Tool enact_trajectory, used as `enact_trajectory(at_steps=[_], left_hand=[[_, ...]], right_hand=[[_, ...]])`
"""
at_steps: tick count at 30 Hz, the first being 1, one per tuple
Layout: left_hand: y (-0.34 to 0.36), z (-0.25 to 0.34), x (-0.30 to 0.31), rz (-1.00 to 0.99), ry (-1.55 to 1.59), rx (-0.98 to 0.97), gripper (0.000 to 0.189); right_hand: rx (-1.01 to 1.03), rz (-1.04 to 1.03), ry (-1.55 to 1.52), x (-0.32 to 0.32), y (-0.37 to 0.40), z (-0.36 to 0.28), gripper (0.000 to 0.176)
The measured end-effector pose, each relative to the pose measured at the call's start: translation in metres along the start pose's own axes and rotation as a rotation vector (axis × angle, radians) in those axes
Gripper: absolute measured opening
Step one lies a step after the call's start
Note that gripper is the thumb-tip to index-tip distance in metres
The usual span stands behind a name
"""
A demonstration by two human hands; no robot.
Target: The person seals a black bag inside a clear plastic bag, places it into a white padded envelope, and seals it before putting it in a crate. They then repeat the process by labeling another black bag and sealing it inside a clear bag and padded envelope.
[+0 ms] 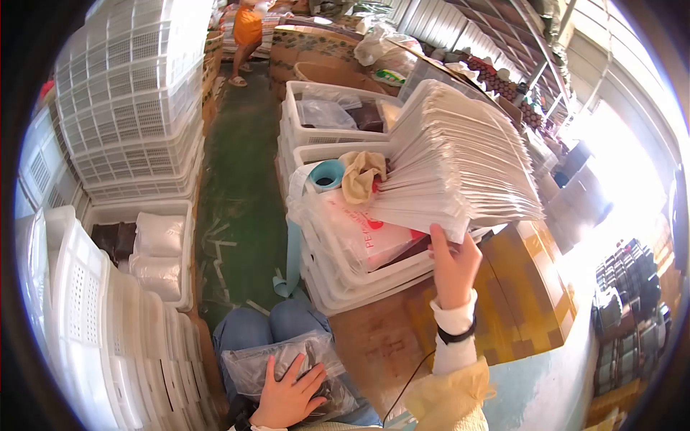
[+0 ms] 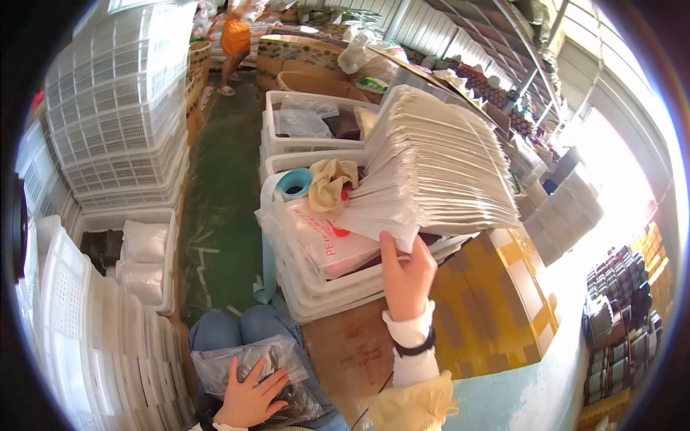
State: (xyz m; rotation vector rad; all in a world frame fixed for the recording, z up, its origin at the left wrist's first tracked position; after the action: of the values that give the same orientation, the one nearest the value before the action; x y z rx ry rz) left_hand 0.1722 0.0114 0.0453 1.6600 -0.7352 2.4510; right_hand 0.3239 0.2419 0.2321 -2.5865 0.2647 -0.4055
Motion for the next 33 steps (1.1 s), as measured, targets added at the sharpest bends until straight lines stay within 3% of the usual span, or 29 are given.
enact_trajectory(at_steps=[6, 9, 10, 12, 14, 15, 19, 22, 25, 27, 29, 32, 33], left_hand=[[0.003, -0.002, -0.007, -0.043, 0.047, 0.038, 0.052], [0.003, 0.000, -0.005, -0.025, 0.039, 0.018, 0.052], [0.003, 0.000, -0.003, -0.013, 0.035, 0.013, 0.051], [0.002, 0.002, -0.003, -0.004, 0.022, 0.013, 0.051], [0.004, 0.002, -0.004, -0.015, 0.002, 0.025, 0.051], [0.006, 0.003, -0.006, -0.028, 0.018, 0.027, 0.051], [0.012, 0.003, -0.013, -0.005, 0.014, 0.031, 0.051], [0.013, 0.003, -0.009, 0.008, -0.010, 0.012, 0.052], [0.015, 0.002, -0.009, -0.013, 0.010, 0.036, 0.051], [0.015, 0.004, -0.001, 0.000, 0.015, 0.014, 0.050], [0.015, 0.006, 0.010, -0.027, 0.035, -0.006, 0.047], [0.023, -0.048, -0.004, 0.026, 0.808, 0.255, 0.064], [0.030, -0.074, 0.025, 0.356, 0.902, 0.364, 0.063]], right_hand=[[0.053, -0.087, -0.021, -0.012, 0.005, 0.002, 0.015], [0.140, -0.212, -0.066, -0.026, 0.017, -0.046, 0.013], [0.194, -0.230, -0.080, -0.029, 0.022, -0.060, 0.012], [0.526, -0.313, -0.013, -0.042, 0.040, -0.084, 0.013], [0.612, -0.598, -0.045, -0.067, 0.077, -0.124, 0.016], [0.693, -0.660, -0.210, -0.075, 0.094, -0.145, 0.016], [0.651, -1.121, -0.749, -0.110, 0.148, -0.205, 0.008], [0.640, -1.214, -0.901, -0.129, 0.160, -0.241, 0.004], [-0.065, -1.324, -0.930, -0.190, 0.162, -0.208, 0.016], [-0.227, -1.371, -1.082, -0.221, 0.166, -0.193, 0.022], [-0.278, -1.204, -1.314, -0.224, 0.151, -0.177, 0.026], [-0.640, -0.917, -1.424, -0.224, 0.136, -0.111, 0.033], [-0.812, -0.840, -1.475, -0.223, 0.140, -0.089, 0.034]])
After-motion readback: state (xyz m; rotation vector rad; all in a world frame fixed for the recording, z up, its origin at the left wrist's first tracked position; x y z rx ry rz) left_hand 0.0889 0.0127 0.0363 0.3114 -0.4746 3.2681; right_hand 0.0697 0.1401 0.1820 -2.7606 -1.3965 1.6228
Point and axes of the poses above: each hand's wrist, its own y-axis away from the middle knuckle, its own x-axis out of the back of the hand, z = x × y, the point moved 10 cm from there along -y, towards the middle knuckle, and after that the axes turned 6 degrees about -x, right-handed, at the moved point
